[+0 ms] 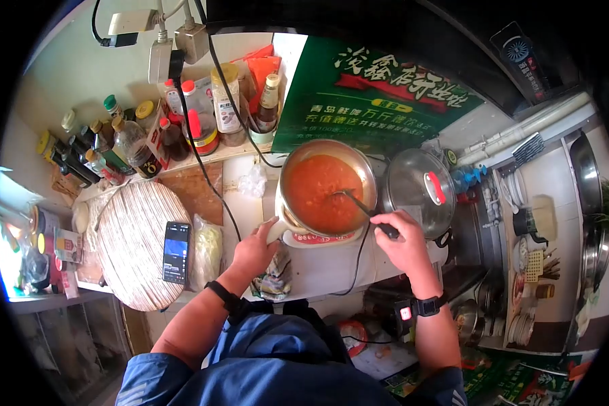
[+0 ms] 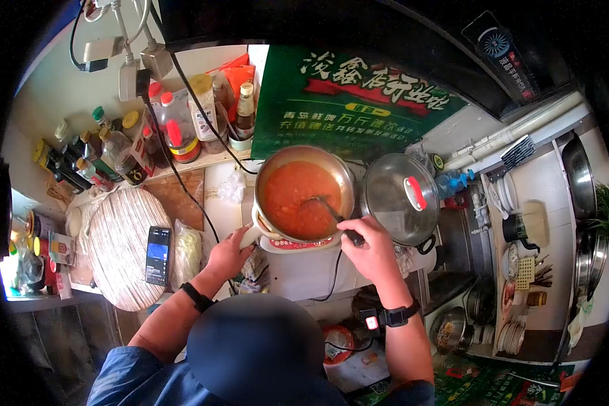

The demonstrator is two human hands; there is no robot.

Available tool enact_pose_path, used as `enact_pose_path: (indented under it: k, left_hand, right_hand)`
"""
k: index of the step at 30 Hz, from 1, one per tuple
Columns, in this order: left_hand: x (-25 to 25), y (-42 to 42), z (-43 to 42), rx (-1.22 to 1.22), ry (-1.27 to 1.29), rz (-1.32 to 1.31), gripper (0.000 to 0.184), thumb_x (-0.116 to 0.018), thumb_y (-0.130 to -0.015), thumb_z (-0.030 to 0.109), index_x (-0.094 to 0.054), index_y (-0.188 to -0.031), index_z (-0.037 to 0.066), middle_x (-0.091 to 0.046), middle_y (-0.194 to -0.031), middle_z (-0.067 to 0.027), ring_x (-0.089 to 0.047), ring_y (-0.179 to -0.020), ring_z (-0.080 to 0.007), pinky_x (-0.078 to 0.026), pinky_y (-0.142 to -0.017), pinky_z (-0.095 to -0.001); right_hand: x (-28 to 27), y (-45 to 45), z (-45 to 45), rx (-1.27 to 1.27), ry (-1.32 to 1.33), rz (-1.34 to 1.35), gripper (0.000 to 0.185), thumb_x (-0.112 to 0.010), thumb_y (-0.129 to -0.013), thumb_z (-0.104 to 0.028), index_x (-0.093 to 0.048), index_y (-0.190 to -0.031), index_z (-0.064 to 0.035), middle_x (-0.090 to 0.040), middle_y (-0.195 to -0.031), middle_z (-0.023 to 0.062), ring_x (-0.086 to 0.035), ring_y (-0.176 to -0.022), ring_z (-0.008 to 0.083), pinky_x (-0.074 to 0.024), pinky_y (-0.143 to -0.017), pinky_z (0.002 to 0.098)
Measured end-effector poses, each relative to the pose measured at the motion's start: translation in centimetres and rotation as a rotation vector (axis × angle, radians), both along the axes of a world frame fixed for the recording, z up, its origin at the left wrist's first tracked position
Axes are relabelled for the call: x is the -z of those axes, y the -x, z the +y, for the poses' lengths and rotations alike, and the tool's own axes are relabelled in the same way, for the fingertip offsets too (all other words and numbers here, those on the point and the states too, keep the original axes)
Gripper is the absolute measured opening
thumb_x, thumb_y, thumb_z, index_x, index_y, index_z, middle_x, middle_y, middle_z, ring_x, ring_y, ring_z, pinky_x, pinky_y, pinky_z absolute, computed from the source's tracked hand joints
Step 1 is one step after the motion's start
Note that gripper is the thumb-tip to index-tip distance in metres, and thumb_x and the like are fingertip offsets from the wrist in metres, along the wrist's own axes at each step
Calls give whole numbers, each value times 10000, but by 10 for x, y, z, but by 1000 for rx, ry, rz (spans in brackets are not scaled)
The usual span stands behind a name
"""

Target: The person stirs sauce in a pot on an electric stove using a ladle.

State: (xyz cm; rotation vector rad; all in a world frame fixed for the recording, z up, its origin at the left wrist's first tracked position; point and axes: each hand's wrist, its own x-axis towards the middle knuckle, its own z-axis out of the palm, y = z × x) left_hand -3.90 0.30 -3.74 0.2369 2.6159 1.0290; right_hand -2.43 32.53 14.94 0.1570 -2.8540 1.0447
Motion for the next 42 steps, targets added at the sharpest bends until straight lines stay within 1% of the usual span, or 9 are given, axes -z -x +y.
enact_pose_path:
  k: [7, 10, 12, 18, 19, 26, 31, 36, 42]
  left_hand:
    - [-2, -2, 0, -3, -2, 28, 627, -649, -1000, 314, -424, -1576, 211, -665, -1351, -207, -685, -1125, -435, -567, -944, -526]
    - [-2, -2, 1, -7, -10, 35, 614, -650, -1003, 321, -438, -1563, 185, -669, -1332, -218, -681, -1127, -441, -561, -946, -530]
    - [-4, -2, 1, -14, -33, 26, 594, -651, -1010, 338, -463, -1538, 141, -672, -1310, -238, -675, -1134, -451, -550, -956, -537]
    - [-4, -2, 2, -19, -9, 9, 601, -661, -1005, 341, -463, -1541, 155, -673, -1322, -222, -676, -1136, -446, -554, -956, -530]
    - [-3, -2, 2, -19, -12, 8, 602, -662, -1005, 342, -462, -1542, 157, -673, -1323, -221, -677, -1134, -445, -555, -953, -530]
    - [-1, 0, 1, -11, 3, -2, 625, -665, -997, 315, -436, -1567, 197, -660, -1359, -201, -686, -1123, -435, -568, -943, -524]
    - [1, 0, 1, 1, 8, 3, 634, -659, -997, 303, -425, -1579, 213, -652, -1379, -190, -687, -1121, -432, -571, -940, -523]
    - [-2, -1, 0, -5, -5, -4, 630, -650, -996, 303, -431, -1580, 213, -654, -1380, -193, -687, -1117, -435, -569, -939, -525]
    - [-1, -1, 0, -5, -18, 1, 625, -666, -1000, 342, -449, -1556, 152, -663, -1336, -236, -674, -1143, -448, -551, -960, -531]
  right_hand:
    - [29, 58, -6, 121, 114, 156, 195, -747, -904, -95, -759, -1095, -59, -763, -1058, 153, -749, -956, 272, -577, -842, 365]
    - [46, 71, -15, 111, 147, 144, 197, -748, -902, -99, -761, -1096, -65, -756, -1040, 146, -748, -934, 269, -580, -834, 357]
    - [40, 65, -19, 62, 134, 104, 200, -754, -896, -100, -763, -1094, -70, -747, -1022, 139, -749, -920, 254, -581, -820, 349]
    - [6, 16, -12, -37, 19, -29, 209, -766, -884, -100, -766, -1092, -77, -698, -914, 118, -703, -810, 248, -551, -746, 344]
    - [4, 6, -11, -66, 41, 33, 202, -771, -880, -94, -769, -1082, -82, -674, -880, 109, -675, -778, 255, -537, -726, 352]
    - [-24, -46, -22, -31, 0, -51, 215, -780, -860, -59, -759, -1074, -70, -675, -902, 110, -692, -820, 265, -562, -745, 364]
    - [18, -18, -19, 14, -11, 23, 209, -762, -872, -63, -757, -1080, -75, -701, -946, 121, -714, -859, 278, -571, -757, 372]
    - [13, 9, -10, 52, 46, 189, 189, -760, -894, -87, -756, -1083, -72, -739, -1024, 147, -731, -891, 286, -572, -779, 363]
    - [23, 51, 0, 237, 64, 102, 184, -736, -938, -106, -753, -1115, -58, -756, -1008, 151, -746, -887, 257, -572, -769, 345]
